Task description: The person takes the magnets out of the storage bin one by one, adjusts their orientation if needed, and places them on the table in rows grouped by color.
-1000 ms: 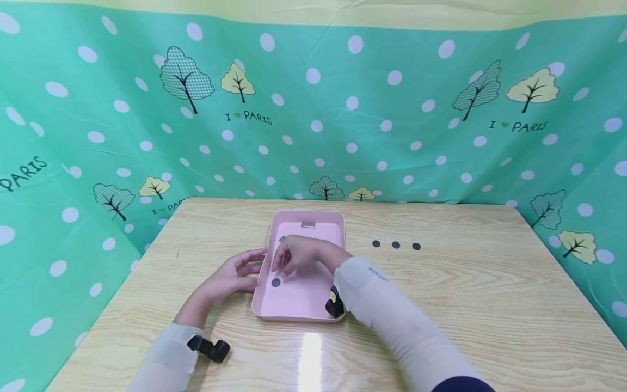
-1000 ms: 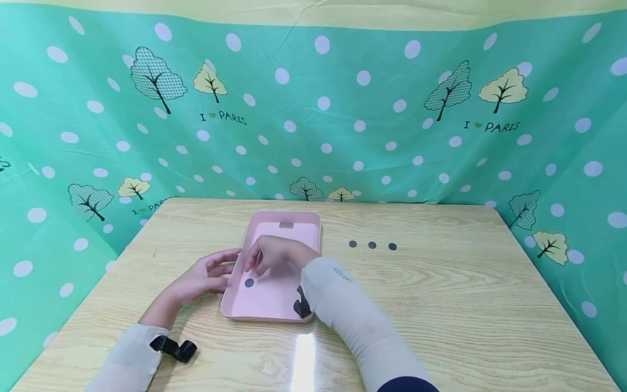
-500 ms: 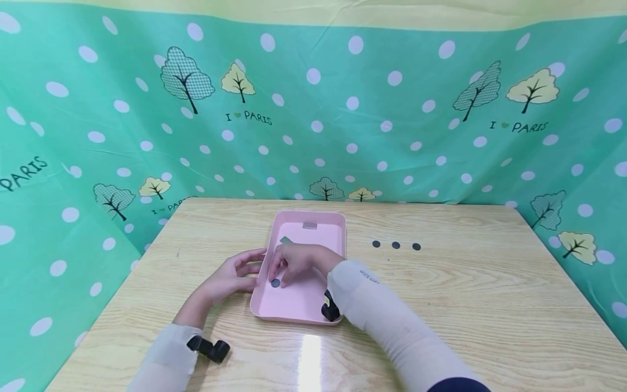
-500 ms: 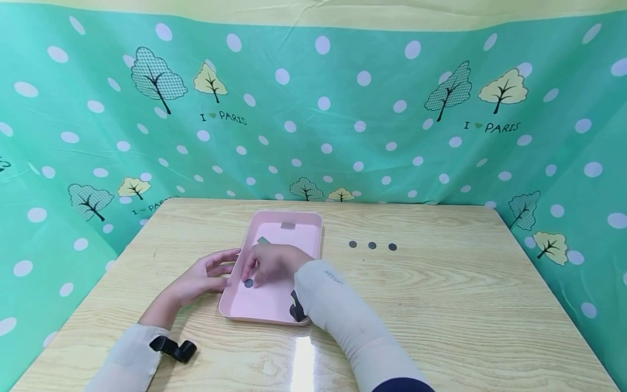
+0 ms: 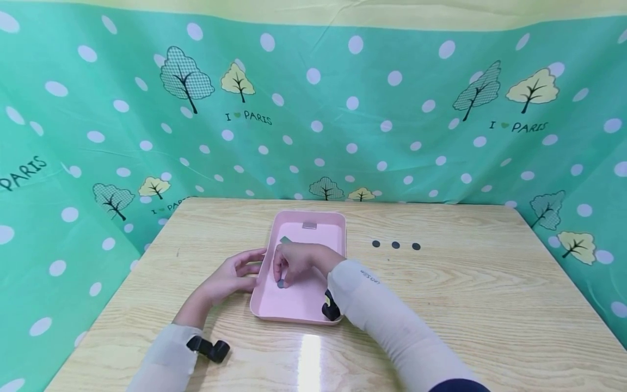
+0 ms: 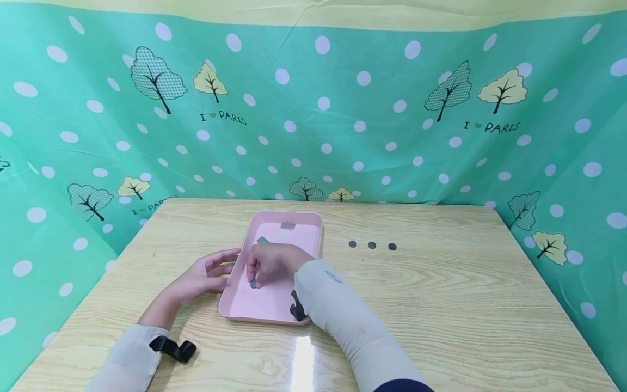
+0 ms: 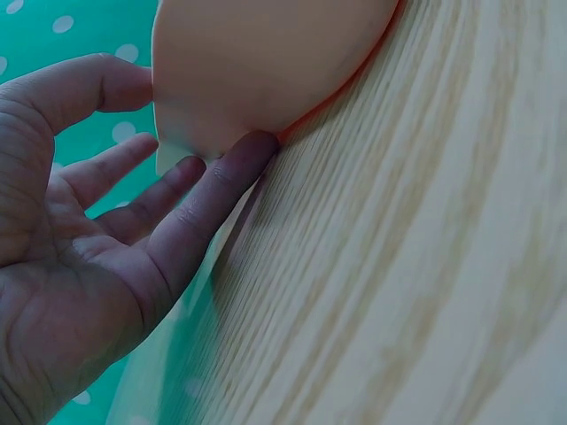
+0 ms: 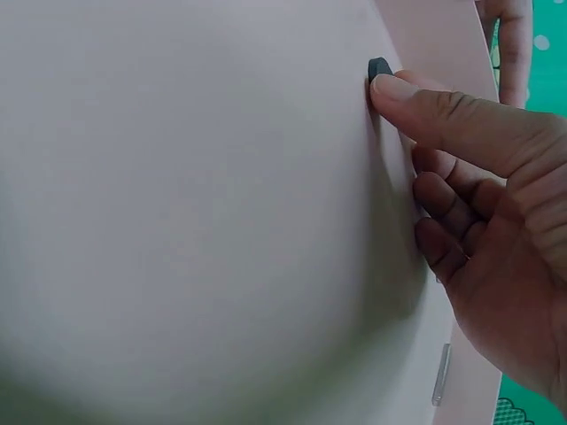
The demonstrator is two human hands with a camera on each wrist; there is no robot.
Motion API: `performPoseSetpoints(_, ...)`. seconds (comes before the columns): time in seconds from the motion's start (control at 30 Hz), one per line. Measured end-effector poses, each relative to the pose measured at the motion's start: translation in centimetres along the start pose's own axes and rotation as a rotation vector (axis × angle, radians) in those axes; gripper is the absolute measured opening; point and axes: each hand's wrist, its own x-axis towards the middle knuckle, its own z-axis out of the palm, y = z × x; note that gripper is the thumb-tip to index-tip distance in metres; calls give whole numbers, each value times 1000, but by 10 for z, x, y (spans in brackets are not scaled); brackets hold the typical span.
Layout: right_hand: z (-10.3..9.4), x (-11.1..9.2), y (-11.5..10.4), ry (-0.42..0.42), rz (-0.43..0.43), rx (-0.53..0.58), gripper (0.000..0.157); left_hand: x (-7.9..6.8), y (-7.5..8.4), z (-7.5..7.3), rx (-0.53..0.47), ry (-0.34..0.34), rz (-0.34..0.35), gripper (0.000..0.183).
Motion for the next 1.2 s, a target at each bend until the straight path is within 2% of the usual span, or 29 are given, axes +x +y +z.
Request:
performPoseSetpoints(0.17,-2,-2,-2,-13,-7,-7,15,1,0,1,-6,-3,-2,69)
performPoseSetpoints(0.4,-8,-7,-5,-36,38,15,13,1,1,1,7,-5,4,70)
performPoseSetpoints(0.63,-12,-11,-7,-49,4,8,11,1,-1,1,19,-8,11,71)
performPoseSetpoints(1.2,-27,-37,-8,114,-64,36,9,1,0,4,27,32,-35,69)
